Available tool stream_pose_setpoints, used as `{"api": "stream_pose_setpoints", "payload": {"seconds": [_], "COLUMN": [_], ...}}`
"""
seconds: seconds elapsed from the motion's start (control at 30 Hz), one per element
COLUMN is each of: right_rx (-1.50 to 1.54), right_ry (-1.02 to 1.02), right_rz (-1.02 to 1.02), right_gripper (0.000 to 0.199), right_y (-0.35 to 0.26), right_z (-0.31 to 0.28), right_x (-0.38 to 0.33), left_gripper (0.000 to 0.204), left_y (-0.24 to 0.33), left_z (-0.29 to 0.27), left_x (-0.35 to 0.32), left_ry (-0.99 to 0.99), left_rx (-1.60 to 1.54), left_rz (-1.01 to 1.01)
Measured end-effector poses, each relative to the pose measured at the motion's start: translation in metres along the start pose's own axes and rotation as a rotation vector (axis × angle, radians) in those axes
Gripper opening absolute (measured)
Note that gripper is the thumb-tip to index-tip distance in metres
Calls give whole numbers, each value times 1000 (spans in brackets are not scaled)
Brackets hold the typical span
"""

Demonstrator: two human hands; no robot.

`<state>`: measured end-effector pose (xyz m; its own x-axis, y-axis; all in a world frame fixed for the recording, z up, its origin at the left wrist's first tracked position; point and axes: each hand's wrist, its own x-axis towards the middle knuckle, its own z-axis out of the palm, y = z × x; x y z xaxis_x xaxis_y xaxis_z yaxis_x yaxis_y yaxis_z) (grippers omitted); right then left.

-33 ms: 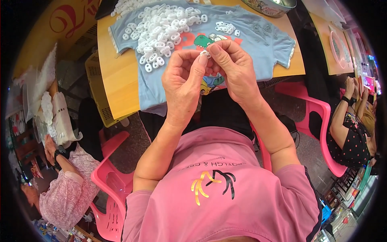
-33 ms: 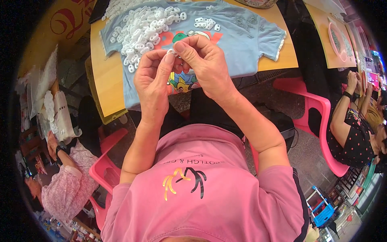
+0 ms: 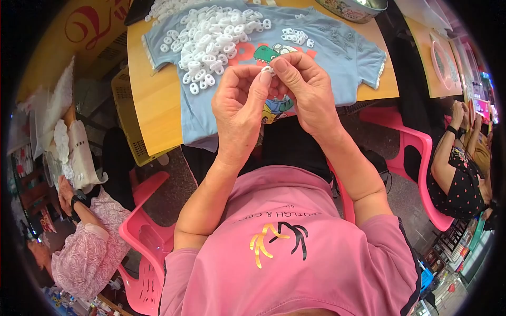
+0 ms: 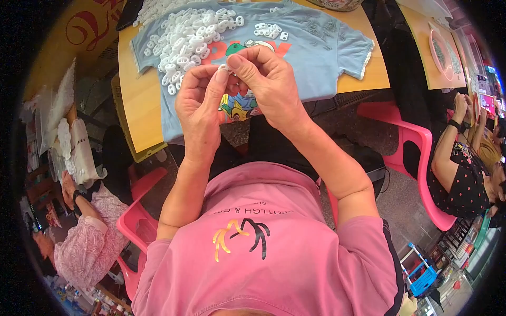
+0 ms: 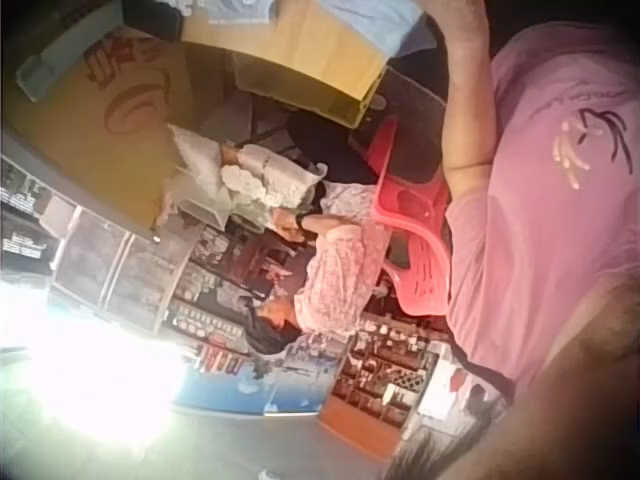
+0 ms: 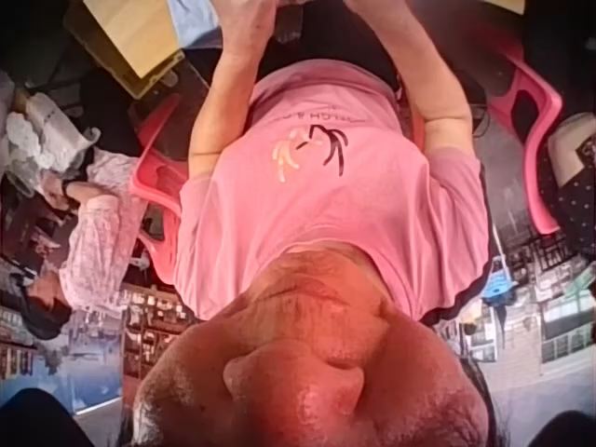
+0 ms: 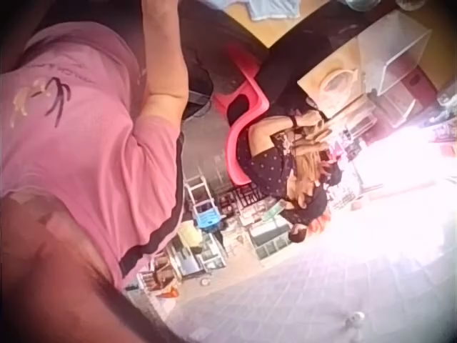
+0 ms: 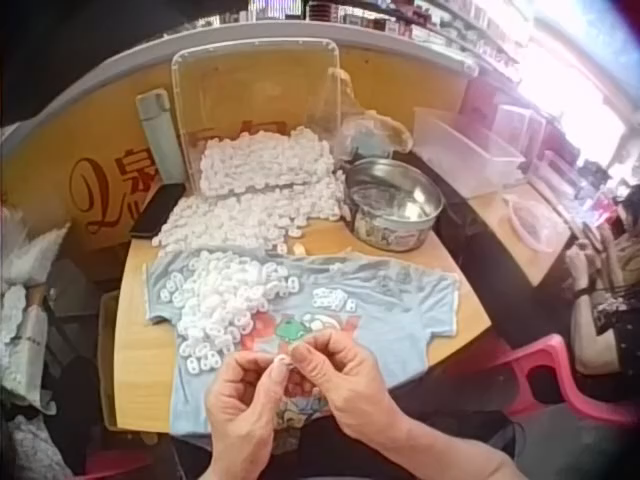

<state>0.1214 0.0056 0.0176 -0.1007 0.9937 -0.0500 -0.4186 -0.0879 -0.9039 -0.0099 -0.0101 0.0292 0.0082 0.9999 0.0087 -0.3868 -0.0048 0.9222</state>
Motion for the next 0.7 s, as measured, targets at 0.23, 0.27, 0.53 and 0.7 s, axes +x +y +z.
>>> {"api": "stream_pose_setpoints", "payload": {"seconds": [0.23, 0.27, 0.53, 0.7], "right_rx": [-100, -100, -76, -220], "right_ry": [-28, -28, 85, 30], "right_rz": [-134, -134, -148, -76], "right_gripper": [14, 14, 13, 17], "right_y": [-1, 0, 9, 4], "right_z": [1, 3, 7, -4], "right_x": [-2, -3, 2, 8], "left_gripper": [10, 10, 12, 14], "left_y": [1, 0, -11, -13], "left_z": [2, 3, 3, -12], "left_x": [0, 0, 8, 18], "left_ry": [21, 21, 56, -12], "left_rx": [74, 74, 162, -74], "left_rz": [29, 29, 43, -138]}}
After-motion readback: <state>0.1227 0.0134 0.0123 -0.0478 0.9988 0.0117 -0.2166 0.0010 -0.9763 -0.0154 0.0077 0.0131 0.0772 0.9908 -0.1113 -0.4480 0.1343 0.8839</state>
